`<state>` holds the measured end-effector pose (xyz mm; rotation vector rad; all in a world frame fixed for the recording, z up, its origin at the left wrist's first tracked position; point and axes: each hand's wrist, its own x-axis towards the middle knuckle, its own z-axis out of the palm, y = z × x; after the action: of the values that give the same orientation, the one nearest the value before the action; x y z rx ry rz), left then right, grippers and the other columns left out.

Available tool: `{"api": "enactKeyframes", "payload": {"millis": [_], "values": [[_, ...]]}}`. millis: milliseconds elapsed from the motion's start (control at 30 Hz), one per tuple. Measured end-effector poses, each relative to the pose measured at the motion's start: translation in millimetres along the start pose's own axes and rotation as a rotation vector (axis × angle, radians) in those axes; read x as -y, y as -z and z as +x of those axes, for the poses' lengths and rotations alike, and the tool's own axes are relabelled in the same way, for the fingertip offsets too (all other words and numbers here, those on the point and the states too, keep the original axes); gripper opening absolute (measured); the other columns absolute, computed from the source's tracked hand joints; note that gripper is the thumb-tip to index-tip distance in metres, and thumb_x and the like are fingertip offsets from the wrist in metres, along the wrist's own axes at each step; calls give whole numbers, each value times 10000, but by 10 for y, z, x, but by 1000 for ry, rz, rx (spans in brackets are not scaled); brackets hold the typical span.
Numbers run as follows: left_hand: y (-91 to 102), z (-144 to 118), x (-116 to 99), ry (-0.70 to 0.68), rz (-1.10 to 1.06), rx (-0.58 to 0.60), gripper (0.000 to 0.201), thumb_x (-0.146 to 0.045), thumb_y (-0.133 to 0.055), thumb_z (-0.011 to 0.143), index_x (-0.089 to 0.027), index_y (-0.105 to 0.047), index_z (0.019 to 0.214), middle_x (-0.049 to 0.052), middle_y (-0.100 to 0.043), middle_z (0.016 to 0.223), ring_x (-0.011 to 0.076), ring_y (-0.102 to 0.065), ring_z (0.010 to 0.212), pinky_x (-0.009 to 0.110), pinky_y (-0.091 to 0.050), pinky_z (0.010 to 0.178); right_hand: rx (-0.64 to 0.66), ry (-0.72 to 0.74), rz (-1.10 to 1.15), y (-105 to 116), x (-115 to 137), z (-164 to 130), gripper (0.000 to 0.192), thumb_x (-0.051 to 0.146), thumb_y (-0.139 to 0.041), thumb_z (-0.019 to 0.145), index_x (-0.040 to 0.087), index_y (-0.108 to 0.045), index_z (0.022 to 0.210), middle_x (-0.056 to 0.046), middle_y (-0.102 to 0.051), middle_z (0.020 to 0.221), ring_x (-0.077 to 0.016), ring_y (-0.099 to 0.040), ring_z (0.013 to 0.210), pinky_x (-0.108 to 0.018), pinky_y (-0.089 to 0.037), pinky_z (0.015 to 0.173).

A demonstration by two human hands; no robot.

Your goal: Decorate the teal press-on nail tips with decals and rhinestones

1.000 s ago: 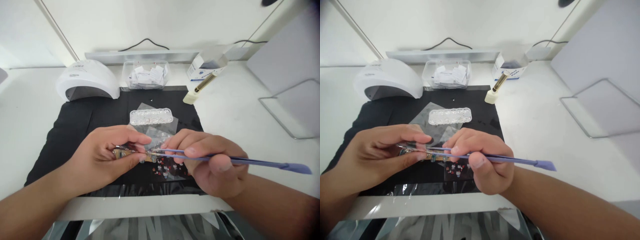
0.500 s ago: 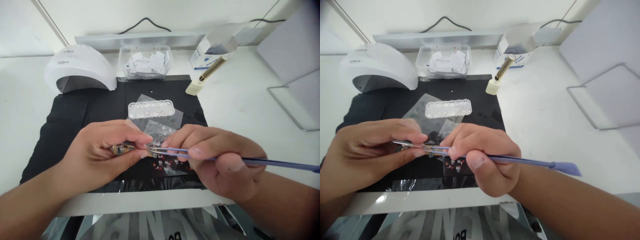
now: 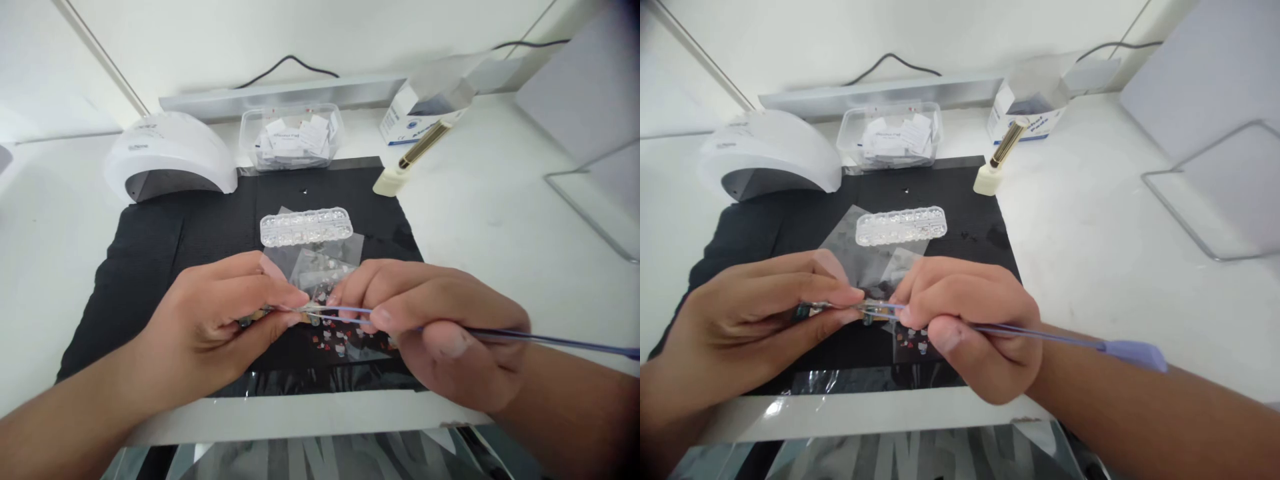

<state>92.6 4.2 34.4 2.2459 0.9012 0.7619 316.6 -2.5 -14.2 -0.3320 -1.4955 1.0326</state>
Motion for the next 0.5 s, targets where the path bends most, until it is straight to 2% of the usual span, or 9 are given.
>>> {"api": "enactKeyframes", "payload": {"millis": [167,500], "values": [[-14,8,-25,-21,-1,-7,143,-49,-628,853,-112,-700,959,28,-630,827,60,-604,703,144,-499,606,-3,21,47,-16,-33,23,224,188,-534,899,79,-727,932,-86,-639,687,-192,-630,661,-406,-587,632],[-9,10,-2,-42,1,3,134,-46,-625,857,-109,-691,956,25,-615,825,64,-592,702,162,-493,591,32,20,-18,-3,-9,42,228,211,-507,932,111,-712,924,-70,-635,695,-181,-641,681,-382,-587,658]]}}
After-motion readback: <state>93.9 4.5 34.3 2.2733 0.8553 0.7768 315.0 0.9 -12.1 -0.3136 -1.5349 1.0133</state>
